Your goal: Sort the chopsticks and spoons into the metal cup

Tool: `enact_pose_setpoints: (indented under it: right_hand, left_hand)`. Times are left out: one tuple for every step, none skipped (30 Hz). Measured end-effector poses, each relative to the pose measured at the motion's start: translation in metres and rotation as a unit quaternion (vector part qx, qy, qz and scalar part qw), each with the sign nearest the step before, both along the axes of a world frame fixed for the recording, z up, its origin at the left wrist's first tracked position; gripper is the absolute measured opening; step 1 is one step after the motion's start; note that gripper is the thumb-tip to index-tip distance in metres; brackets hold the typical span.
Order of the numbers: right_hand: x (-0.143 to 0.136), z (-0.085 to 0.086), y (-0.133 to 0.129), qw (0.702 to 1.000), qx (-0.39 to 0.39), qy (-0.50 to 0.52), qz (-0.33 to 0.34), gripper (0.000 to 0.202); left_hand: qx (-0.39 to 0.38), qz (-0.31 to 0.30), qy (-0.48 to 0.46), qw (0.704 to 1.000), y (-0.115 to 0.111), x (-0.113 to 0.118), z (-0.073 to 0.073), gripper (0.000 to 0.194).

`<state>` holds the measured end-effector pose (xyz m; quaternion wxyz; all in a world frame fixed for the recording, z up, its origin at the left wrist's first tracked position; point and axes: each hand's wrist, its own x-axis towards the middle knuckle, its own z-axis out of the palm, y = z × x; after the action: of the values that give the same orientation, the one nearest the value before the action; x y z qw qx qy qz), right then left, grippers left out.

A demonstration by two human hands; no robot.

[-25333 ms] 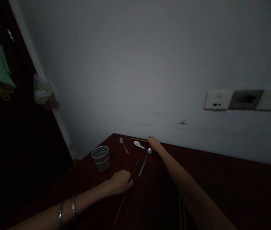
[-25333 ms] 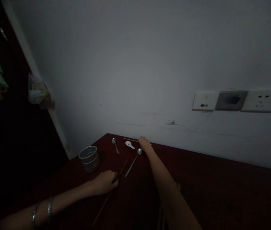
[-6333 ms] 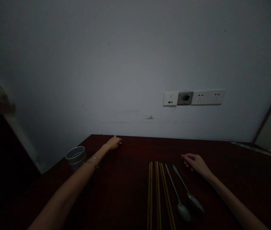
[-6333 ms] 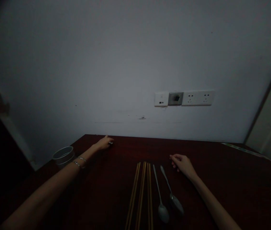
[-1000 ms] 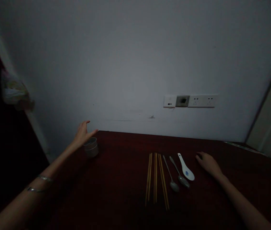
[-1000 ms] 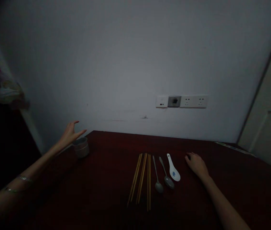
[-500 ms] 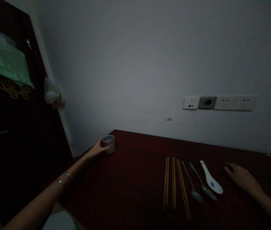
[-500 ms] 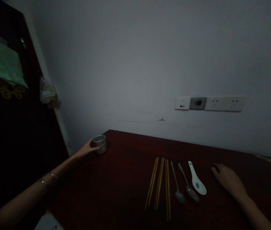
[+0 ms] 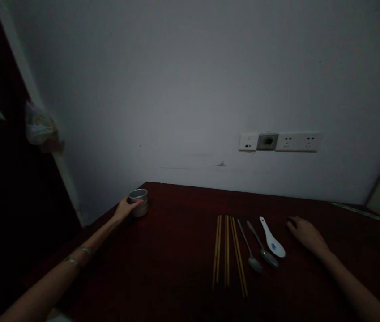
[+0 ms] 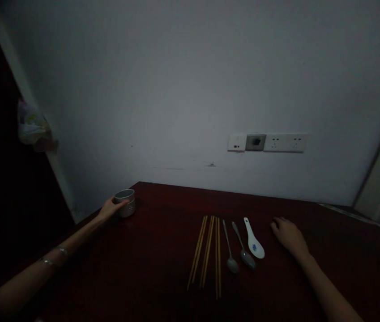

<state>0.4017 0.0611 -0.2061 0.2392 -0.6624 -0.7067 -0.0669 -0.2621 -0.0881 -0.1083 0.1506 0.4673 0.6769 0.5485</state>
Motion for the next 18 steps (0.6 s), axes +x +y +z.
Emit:
enact_pose_setpoints:
  right_hand:
    - [-0.001,0.002,-0.002,1.000,-0.009,-0.014,-0.001,0.046]
    - [-0.002,0.003,-0.003,0.999,-0.019,-0.031,-0.002,0.048]
    - [-0.003,0.004,-0.004,0.999,-0.028,-0.045,-0.003,0.048]
    - [-0.004,0.005,-0.005,0.998,-0.031,-0.049,-0.006,0.048]
    - [-0.004,0.006,-0.006,0.998,-0.030,-0.050,-0.009,0.048]
    - [-0.005,0.007,-0.007,0.998,-0.028,-0.048,-0.010,0.047]
    - [-0.006,0.009,-0.008,0.999,-0.026,-0.045,-0.010,0.047]
    - [-0.007,0.010,-0.010,0.999,-0.024,-0.042,-0.009,0.046]
    - [-0.008,0.011,-0.011,0.999,-0.023,-0.038,-0.010,0.045]
    - [-0.009,0.012,-0.012,0.999,-0.021,-0.036,-0.011,0.044]
    - [-0.010,0.013,-0.013,0.999,-0.020,-0.034,-0.012,0.043]
    - [-0.012,0.014,-0.015,0.999,-0.019,-0.031,-0.015,0.043]
    - [-0.013,0.015,-0.016,0.999,-0.017,-0.029,-0.018,0.043]
    - [-0.014,0.016,-0.016,0.999,-0.016,-0.027,-0.021,0.042]
    - [-0.015,0.017,-0.017,0.999,-0.015,-0.023,-0.024,0.041]
    - [-0.016,0.018,-0.018,0.999,-0.015,-0.021,-0.026,0.041]
    - [-0.016,0.019,-0.019,0.999,-0.014,-0.019,-0.029,0.040]
    - [-0.017,0.020,-0.020,0.999,-0.014,-0.019,-0.031,0.040]
  left_hand:
    - [0.006,0.006,0.000,1.000,0.004,0.006,0.004,0.062]
    - [0.016,0.008,-0.001,1.000,0.009,0.013,0.008,0.061]
    - [0.027,0.004,-0.003,1.000,0.014,0.023,0.013,0.060]
    - [0.039,-0.004,-0.005,0.999,0.020,0.034,0.019,0.059]
    - [0.049,-0.019,-0.005,0.999,0.026,0.048,0.026,0.056]
    - [0.052,-0.038,-0.003,0.998,0.033,0.063,0.032,0.054]
    - [0.058,-0.052,0.001,0.997,0.041,0.080,0.038,0.053]
    - [0.062,-0.069,0.004,0.996,0.049,0.098,0.044,0.052]
    - [0.068,-0.090,0.002,0.994,0.057,0.116,0.048,0.052]
    - [0.075,-0.119,-0.003,0.990,0.065,0.135,0.050,0.052]
    - [0.081,-0.143,-0.009,0.986,0.074,0.155,0.051,0.053]
    - [0.082,-0.168,-0.012,0.982,0.083,0.174,0.051,0.053]
    - [0.084,-0.188,-0.015,0.979,0.091,0.192,0.049,0.053]
    - [0.088,-0.207,-0.020,0.974,0.100,0.210,0.047,0.053]
    - [0.092,-0.227,-0.025,0.969,0.109,0.227,0.043,0.054]
    - [0.094,-0.243,-0.032,0.965,0.117,0.243,0.039,0.054]
    - [0.093,-0.258,-0.039,0.961,0.124,0.257,0.035,0.055]
    - [0.093,-0.275,-0.045,0.956,0.130,0.271,0.031,0.055]
